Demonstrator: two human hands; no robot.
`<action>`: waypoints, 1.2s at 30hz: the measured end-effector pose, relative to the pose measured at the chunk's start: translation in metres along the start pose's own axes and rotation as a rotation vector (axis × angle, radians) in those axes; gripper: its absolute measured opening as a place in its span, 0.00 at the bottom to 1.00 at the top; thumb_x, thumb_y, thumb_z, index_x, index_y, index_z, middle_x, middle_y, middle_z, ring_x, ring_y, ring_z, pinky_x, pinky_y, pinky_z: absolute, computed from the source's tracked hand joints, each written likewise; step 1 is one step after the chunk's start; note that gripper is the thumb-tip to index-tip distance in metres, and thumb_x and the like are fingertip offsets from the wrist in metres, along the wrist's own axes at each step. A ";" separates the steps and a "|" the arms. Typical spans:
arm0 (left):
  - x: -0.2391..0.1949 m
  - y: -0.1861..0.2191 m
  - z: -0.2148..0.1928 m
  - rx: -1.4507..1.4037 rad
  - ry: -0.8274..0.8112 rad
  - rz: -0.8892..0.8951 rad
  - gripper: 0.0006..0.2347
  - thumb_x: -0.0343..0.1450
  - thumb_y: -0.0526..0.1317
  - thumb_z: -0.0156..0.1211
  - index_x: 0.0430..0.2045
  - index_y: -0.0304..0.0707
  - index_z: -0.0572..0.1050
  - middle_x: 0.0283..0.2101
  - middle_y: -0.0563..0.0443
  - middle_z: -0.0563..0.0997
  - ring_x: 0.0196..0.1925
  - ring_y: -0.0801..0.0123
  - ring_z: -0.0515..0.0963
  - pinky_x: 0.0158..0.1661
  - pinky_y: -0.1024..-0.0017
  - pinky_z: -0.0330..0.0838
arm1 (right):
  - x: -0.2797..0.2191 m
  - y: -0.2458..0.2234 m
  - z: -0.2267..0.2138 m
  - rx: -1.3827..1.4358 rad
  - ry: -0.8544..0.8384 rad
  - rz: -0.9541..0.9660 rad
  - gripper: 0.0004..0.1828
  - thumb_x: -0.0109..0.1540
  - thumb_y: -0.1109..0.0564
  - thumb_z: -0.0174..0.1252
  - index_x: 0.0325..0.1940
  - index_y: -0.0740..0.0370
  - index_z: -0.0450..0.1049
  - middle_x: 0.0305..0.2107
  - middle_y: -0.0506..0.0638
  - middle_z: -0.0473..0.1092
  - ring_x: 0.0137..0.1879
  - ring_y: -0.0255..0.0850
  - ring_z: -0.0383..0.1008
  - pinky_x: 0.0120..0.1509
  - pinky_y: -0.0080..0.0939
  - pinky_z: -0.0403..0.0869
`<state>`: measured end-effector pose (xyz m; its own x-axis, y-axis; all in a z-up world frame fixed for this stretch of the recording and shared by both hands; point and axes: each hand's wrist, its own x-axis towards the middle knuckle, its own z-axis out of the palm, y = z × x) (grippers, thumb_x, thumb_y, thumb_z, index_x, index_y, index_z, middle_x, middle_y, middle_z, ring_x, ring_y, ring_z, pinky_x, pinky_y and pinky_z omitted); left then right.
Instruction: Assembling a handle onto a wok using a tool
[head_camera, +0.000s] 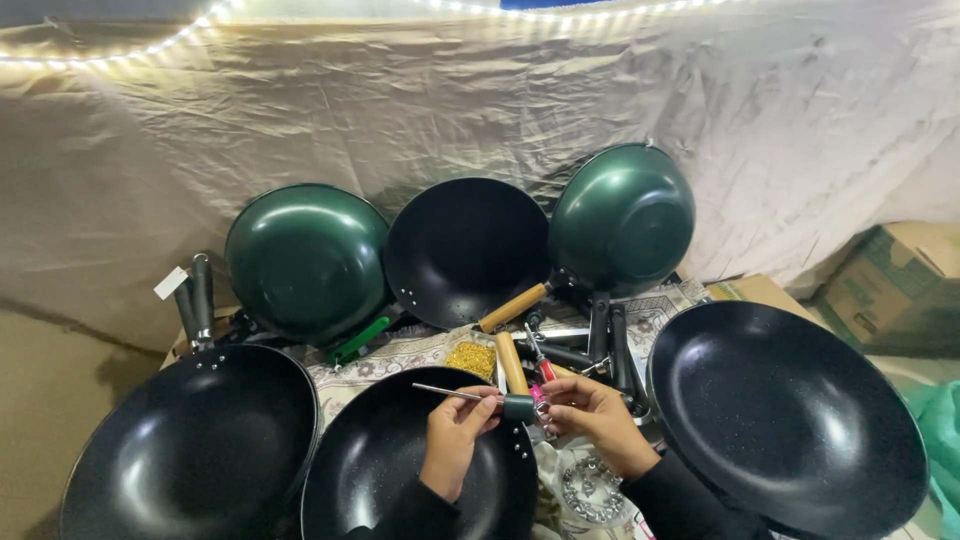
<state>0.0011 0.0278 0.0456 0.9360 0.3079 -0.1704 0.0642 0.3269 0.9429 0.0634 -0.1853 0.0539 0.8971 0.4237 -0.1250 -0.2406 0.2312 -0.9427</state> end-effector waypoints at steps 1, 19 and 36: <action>-0.001 0.002 0.000 -0.001 0.001 -0.001 0.07 0.71 0.31 0.63 0.39 0.30 0.83 0.39 0.40 0.87 0.44 0.63 0.85 0.45 0.68 0.82 | 0.001 0.002 0.000 0.000 -0.001 0.001 0.18 0.56 0.74 0.64 0.51 0.73 0.78 0.43 0.67 0.80 0.38 0.50 0.81 0.43 0.45 0.83; -0.023 0.009 0.011 0.010 0.019 0.074 0.05 0.70 0.29 0.63 0.35 0.31 0.85 0.40 0.39 0.89 0.41 0.59 0.88 0.45 0.68 0.84 | -0.013 -0.012 0.025 0.126 0.246 0.284 0.20 0.60 0.69 0.62 0.57 0.70 0.76 0.45 0.63 0.76 0.47 0.49 0.75 0.55 0.46 0.74; -0.034 -0.014 0.024 0.580 -0.126 0.940 0.10 0.69 0.33 0.65 0.43 0.37 0.83 0.40 0.44 0.86 0.38 0.63 0.86 0.38 0.70 0.84 | -0.018 -0.024 0.032 0.414 0.287 0.234 0.20 0.72 0.53 0.43 0.61 0.67 0.70 0.50 0.69 0.75 0.47 0.48 0.73 0.41 0.39 0.76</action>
<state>-0.0236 -0.0085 0.0446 0.7237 0.1099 0.6813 -0.5677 -0.4665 0.6783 0.0408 -0.1707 0.0886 0.8530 0.2629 -0.4508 -0.5196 0.5087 -0.6865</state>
